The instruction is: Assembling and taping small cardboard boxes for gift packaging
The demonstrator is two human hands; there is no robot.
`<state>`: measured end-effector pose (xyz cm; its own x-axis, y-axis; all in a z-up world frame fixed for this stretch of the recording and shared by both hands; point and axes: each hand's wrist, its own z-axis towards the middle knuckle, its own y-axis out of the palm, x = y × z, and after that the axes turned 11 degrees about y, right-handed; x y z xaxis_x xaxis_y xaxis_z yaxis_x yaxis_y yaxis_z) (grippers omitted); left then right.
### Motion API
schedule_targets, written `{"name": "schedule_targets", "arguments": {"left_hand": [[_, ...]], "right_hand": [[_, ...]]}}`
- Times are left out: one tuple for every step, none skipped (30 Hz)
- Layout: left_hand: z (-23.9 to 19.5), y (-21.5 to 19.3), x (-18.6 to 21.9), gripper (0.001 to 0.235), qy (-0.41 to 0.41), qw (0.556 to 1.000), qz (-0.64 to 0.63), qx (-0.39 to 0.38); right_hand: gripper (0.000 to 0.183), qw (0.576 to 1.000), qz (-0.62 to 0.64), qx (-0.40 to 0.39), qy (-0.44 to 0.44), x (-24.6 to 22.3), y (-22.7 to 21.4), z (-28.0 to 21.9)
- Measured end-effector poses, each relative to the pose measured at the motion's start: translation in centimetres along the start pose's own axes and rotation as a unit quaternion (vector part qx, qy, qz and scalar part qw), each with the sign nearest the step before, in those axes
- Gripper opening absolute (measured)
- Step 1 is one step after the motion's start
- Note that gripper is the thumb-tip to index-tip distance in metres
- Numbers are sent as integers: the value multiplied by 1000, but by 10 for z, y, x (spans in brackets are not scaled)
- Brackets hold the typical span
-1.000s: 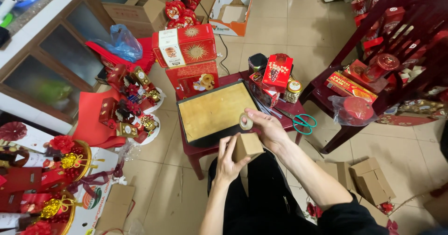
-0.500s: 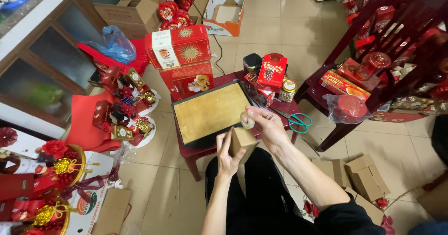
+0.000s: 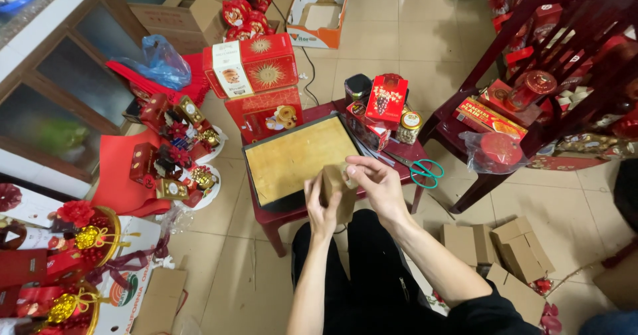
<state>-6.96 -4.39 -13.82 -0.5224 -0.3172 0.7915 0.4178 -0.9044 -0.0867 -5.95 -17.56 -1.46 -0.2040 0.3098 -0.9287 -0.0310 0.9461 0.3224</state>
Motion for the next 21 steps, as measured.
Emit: {"name": "schedule_targets", "arguments": {"left_hand": [[5, 1, 2, 82, -8, 1000, -11, 4], [10, 2, 3, 82, -14, 1000, -22, 8], [18, 2, 9, 82, -15, 1000, -22, 7], [27, 3, 14, 80, -62, 997, -43, 18], [37, 4, 20, 79, -109, 992, -64, 28], [41, 8, 16, 79, -110, 991, -64, 29], [45, 11, 13, 78, -119, 989, -75, 38], [50, 15, 10, 77, -127, 987, -85, 46], [57, 18, 17, 77, -127, 987, -85, 45], [63, 20, 24, 71, -142, 984, -95, 56], [69, 22, 31, 65, -157, 980, -104, 68], [75, 24, 27, 65, -156, 980, -103, 68], [80, 27, 23, 67, -169, 976, -108, 88], [84, 31, 19, 69, -183, 971, -114, 106], [89, 34, 29, 69, -184, 971, -115, 104], [93, 37, 39, 65, -199, 966, -120, 117], [97, 40, 49, 61, -213, 960, -125, 129], [102, 41, 58, 61, -215, 961, -123, 127], [106, 41, 66, 61, -232, 950, -140, 157], [113, 44, 75, 61, -248, 938, -159, 184], [114, 44, 79, 61, -248, 938, -159, 182]], "right_hand": [[31, 1000, -20, 1, -16, -3, 0, -4], [31, 999, -39, 1, -33, -6, 0, -7], [31, 999, -39, 2, -32, -3, -1, -12], [32, 998, -51, 2, -45, -2, -2, -16], [33, 996, -62, 2, -58, 0, -3, -21], [33, 996, -63, 2, -58, 9, -6, -21], [28, 994, -72, 7, -78, 19, -8, -21], [23, 992, -81, 13, -98, 28, -11, -20], [23, 992, -80, 14, -98, 30, -13, -20], [20, 992, -78, 25, -96, 33, -14, -22], [18, 992, -76, 36, -94, 36, -16, -24], [18, 992, -76, 37, -95, 40, -14, -29], [17, 993, -68, 44, -86, 44, -12, -33], [17, 994, -60, 55, -76, 48, -12, -40], [17, 994, -60, 57, -76, 50, -14, -39], [14, 994, -55, 61, -67, 53, -16, -39], [11, 995, -49, 65, -59, 55, -18, -39], [11, 995, -47, 66, -56, 59, -19, -42], [12, 995, -56, 65, -47, 62, -19, -45], [12, 995, -66, 66, -40, 64, -19, -46], [12, 995, -65, 68, -40, 75, -21, -44]]}}
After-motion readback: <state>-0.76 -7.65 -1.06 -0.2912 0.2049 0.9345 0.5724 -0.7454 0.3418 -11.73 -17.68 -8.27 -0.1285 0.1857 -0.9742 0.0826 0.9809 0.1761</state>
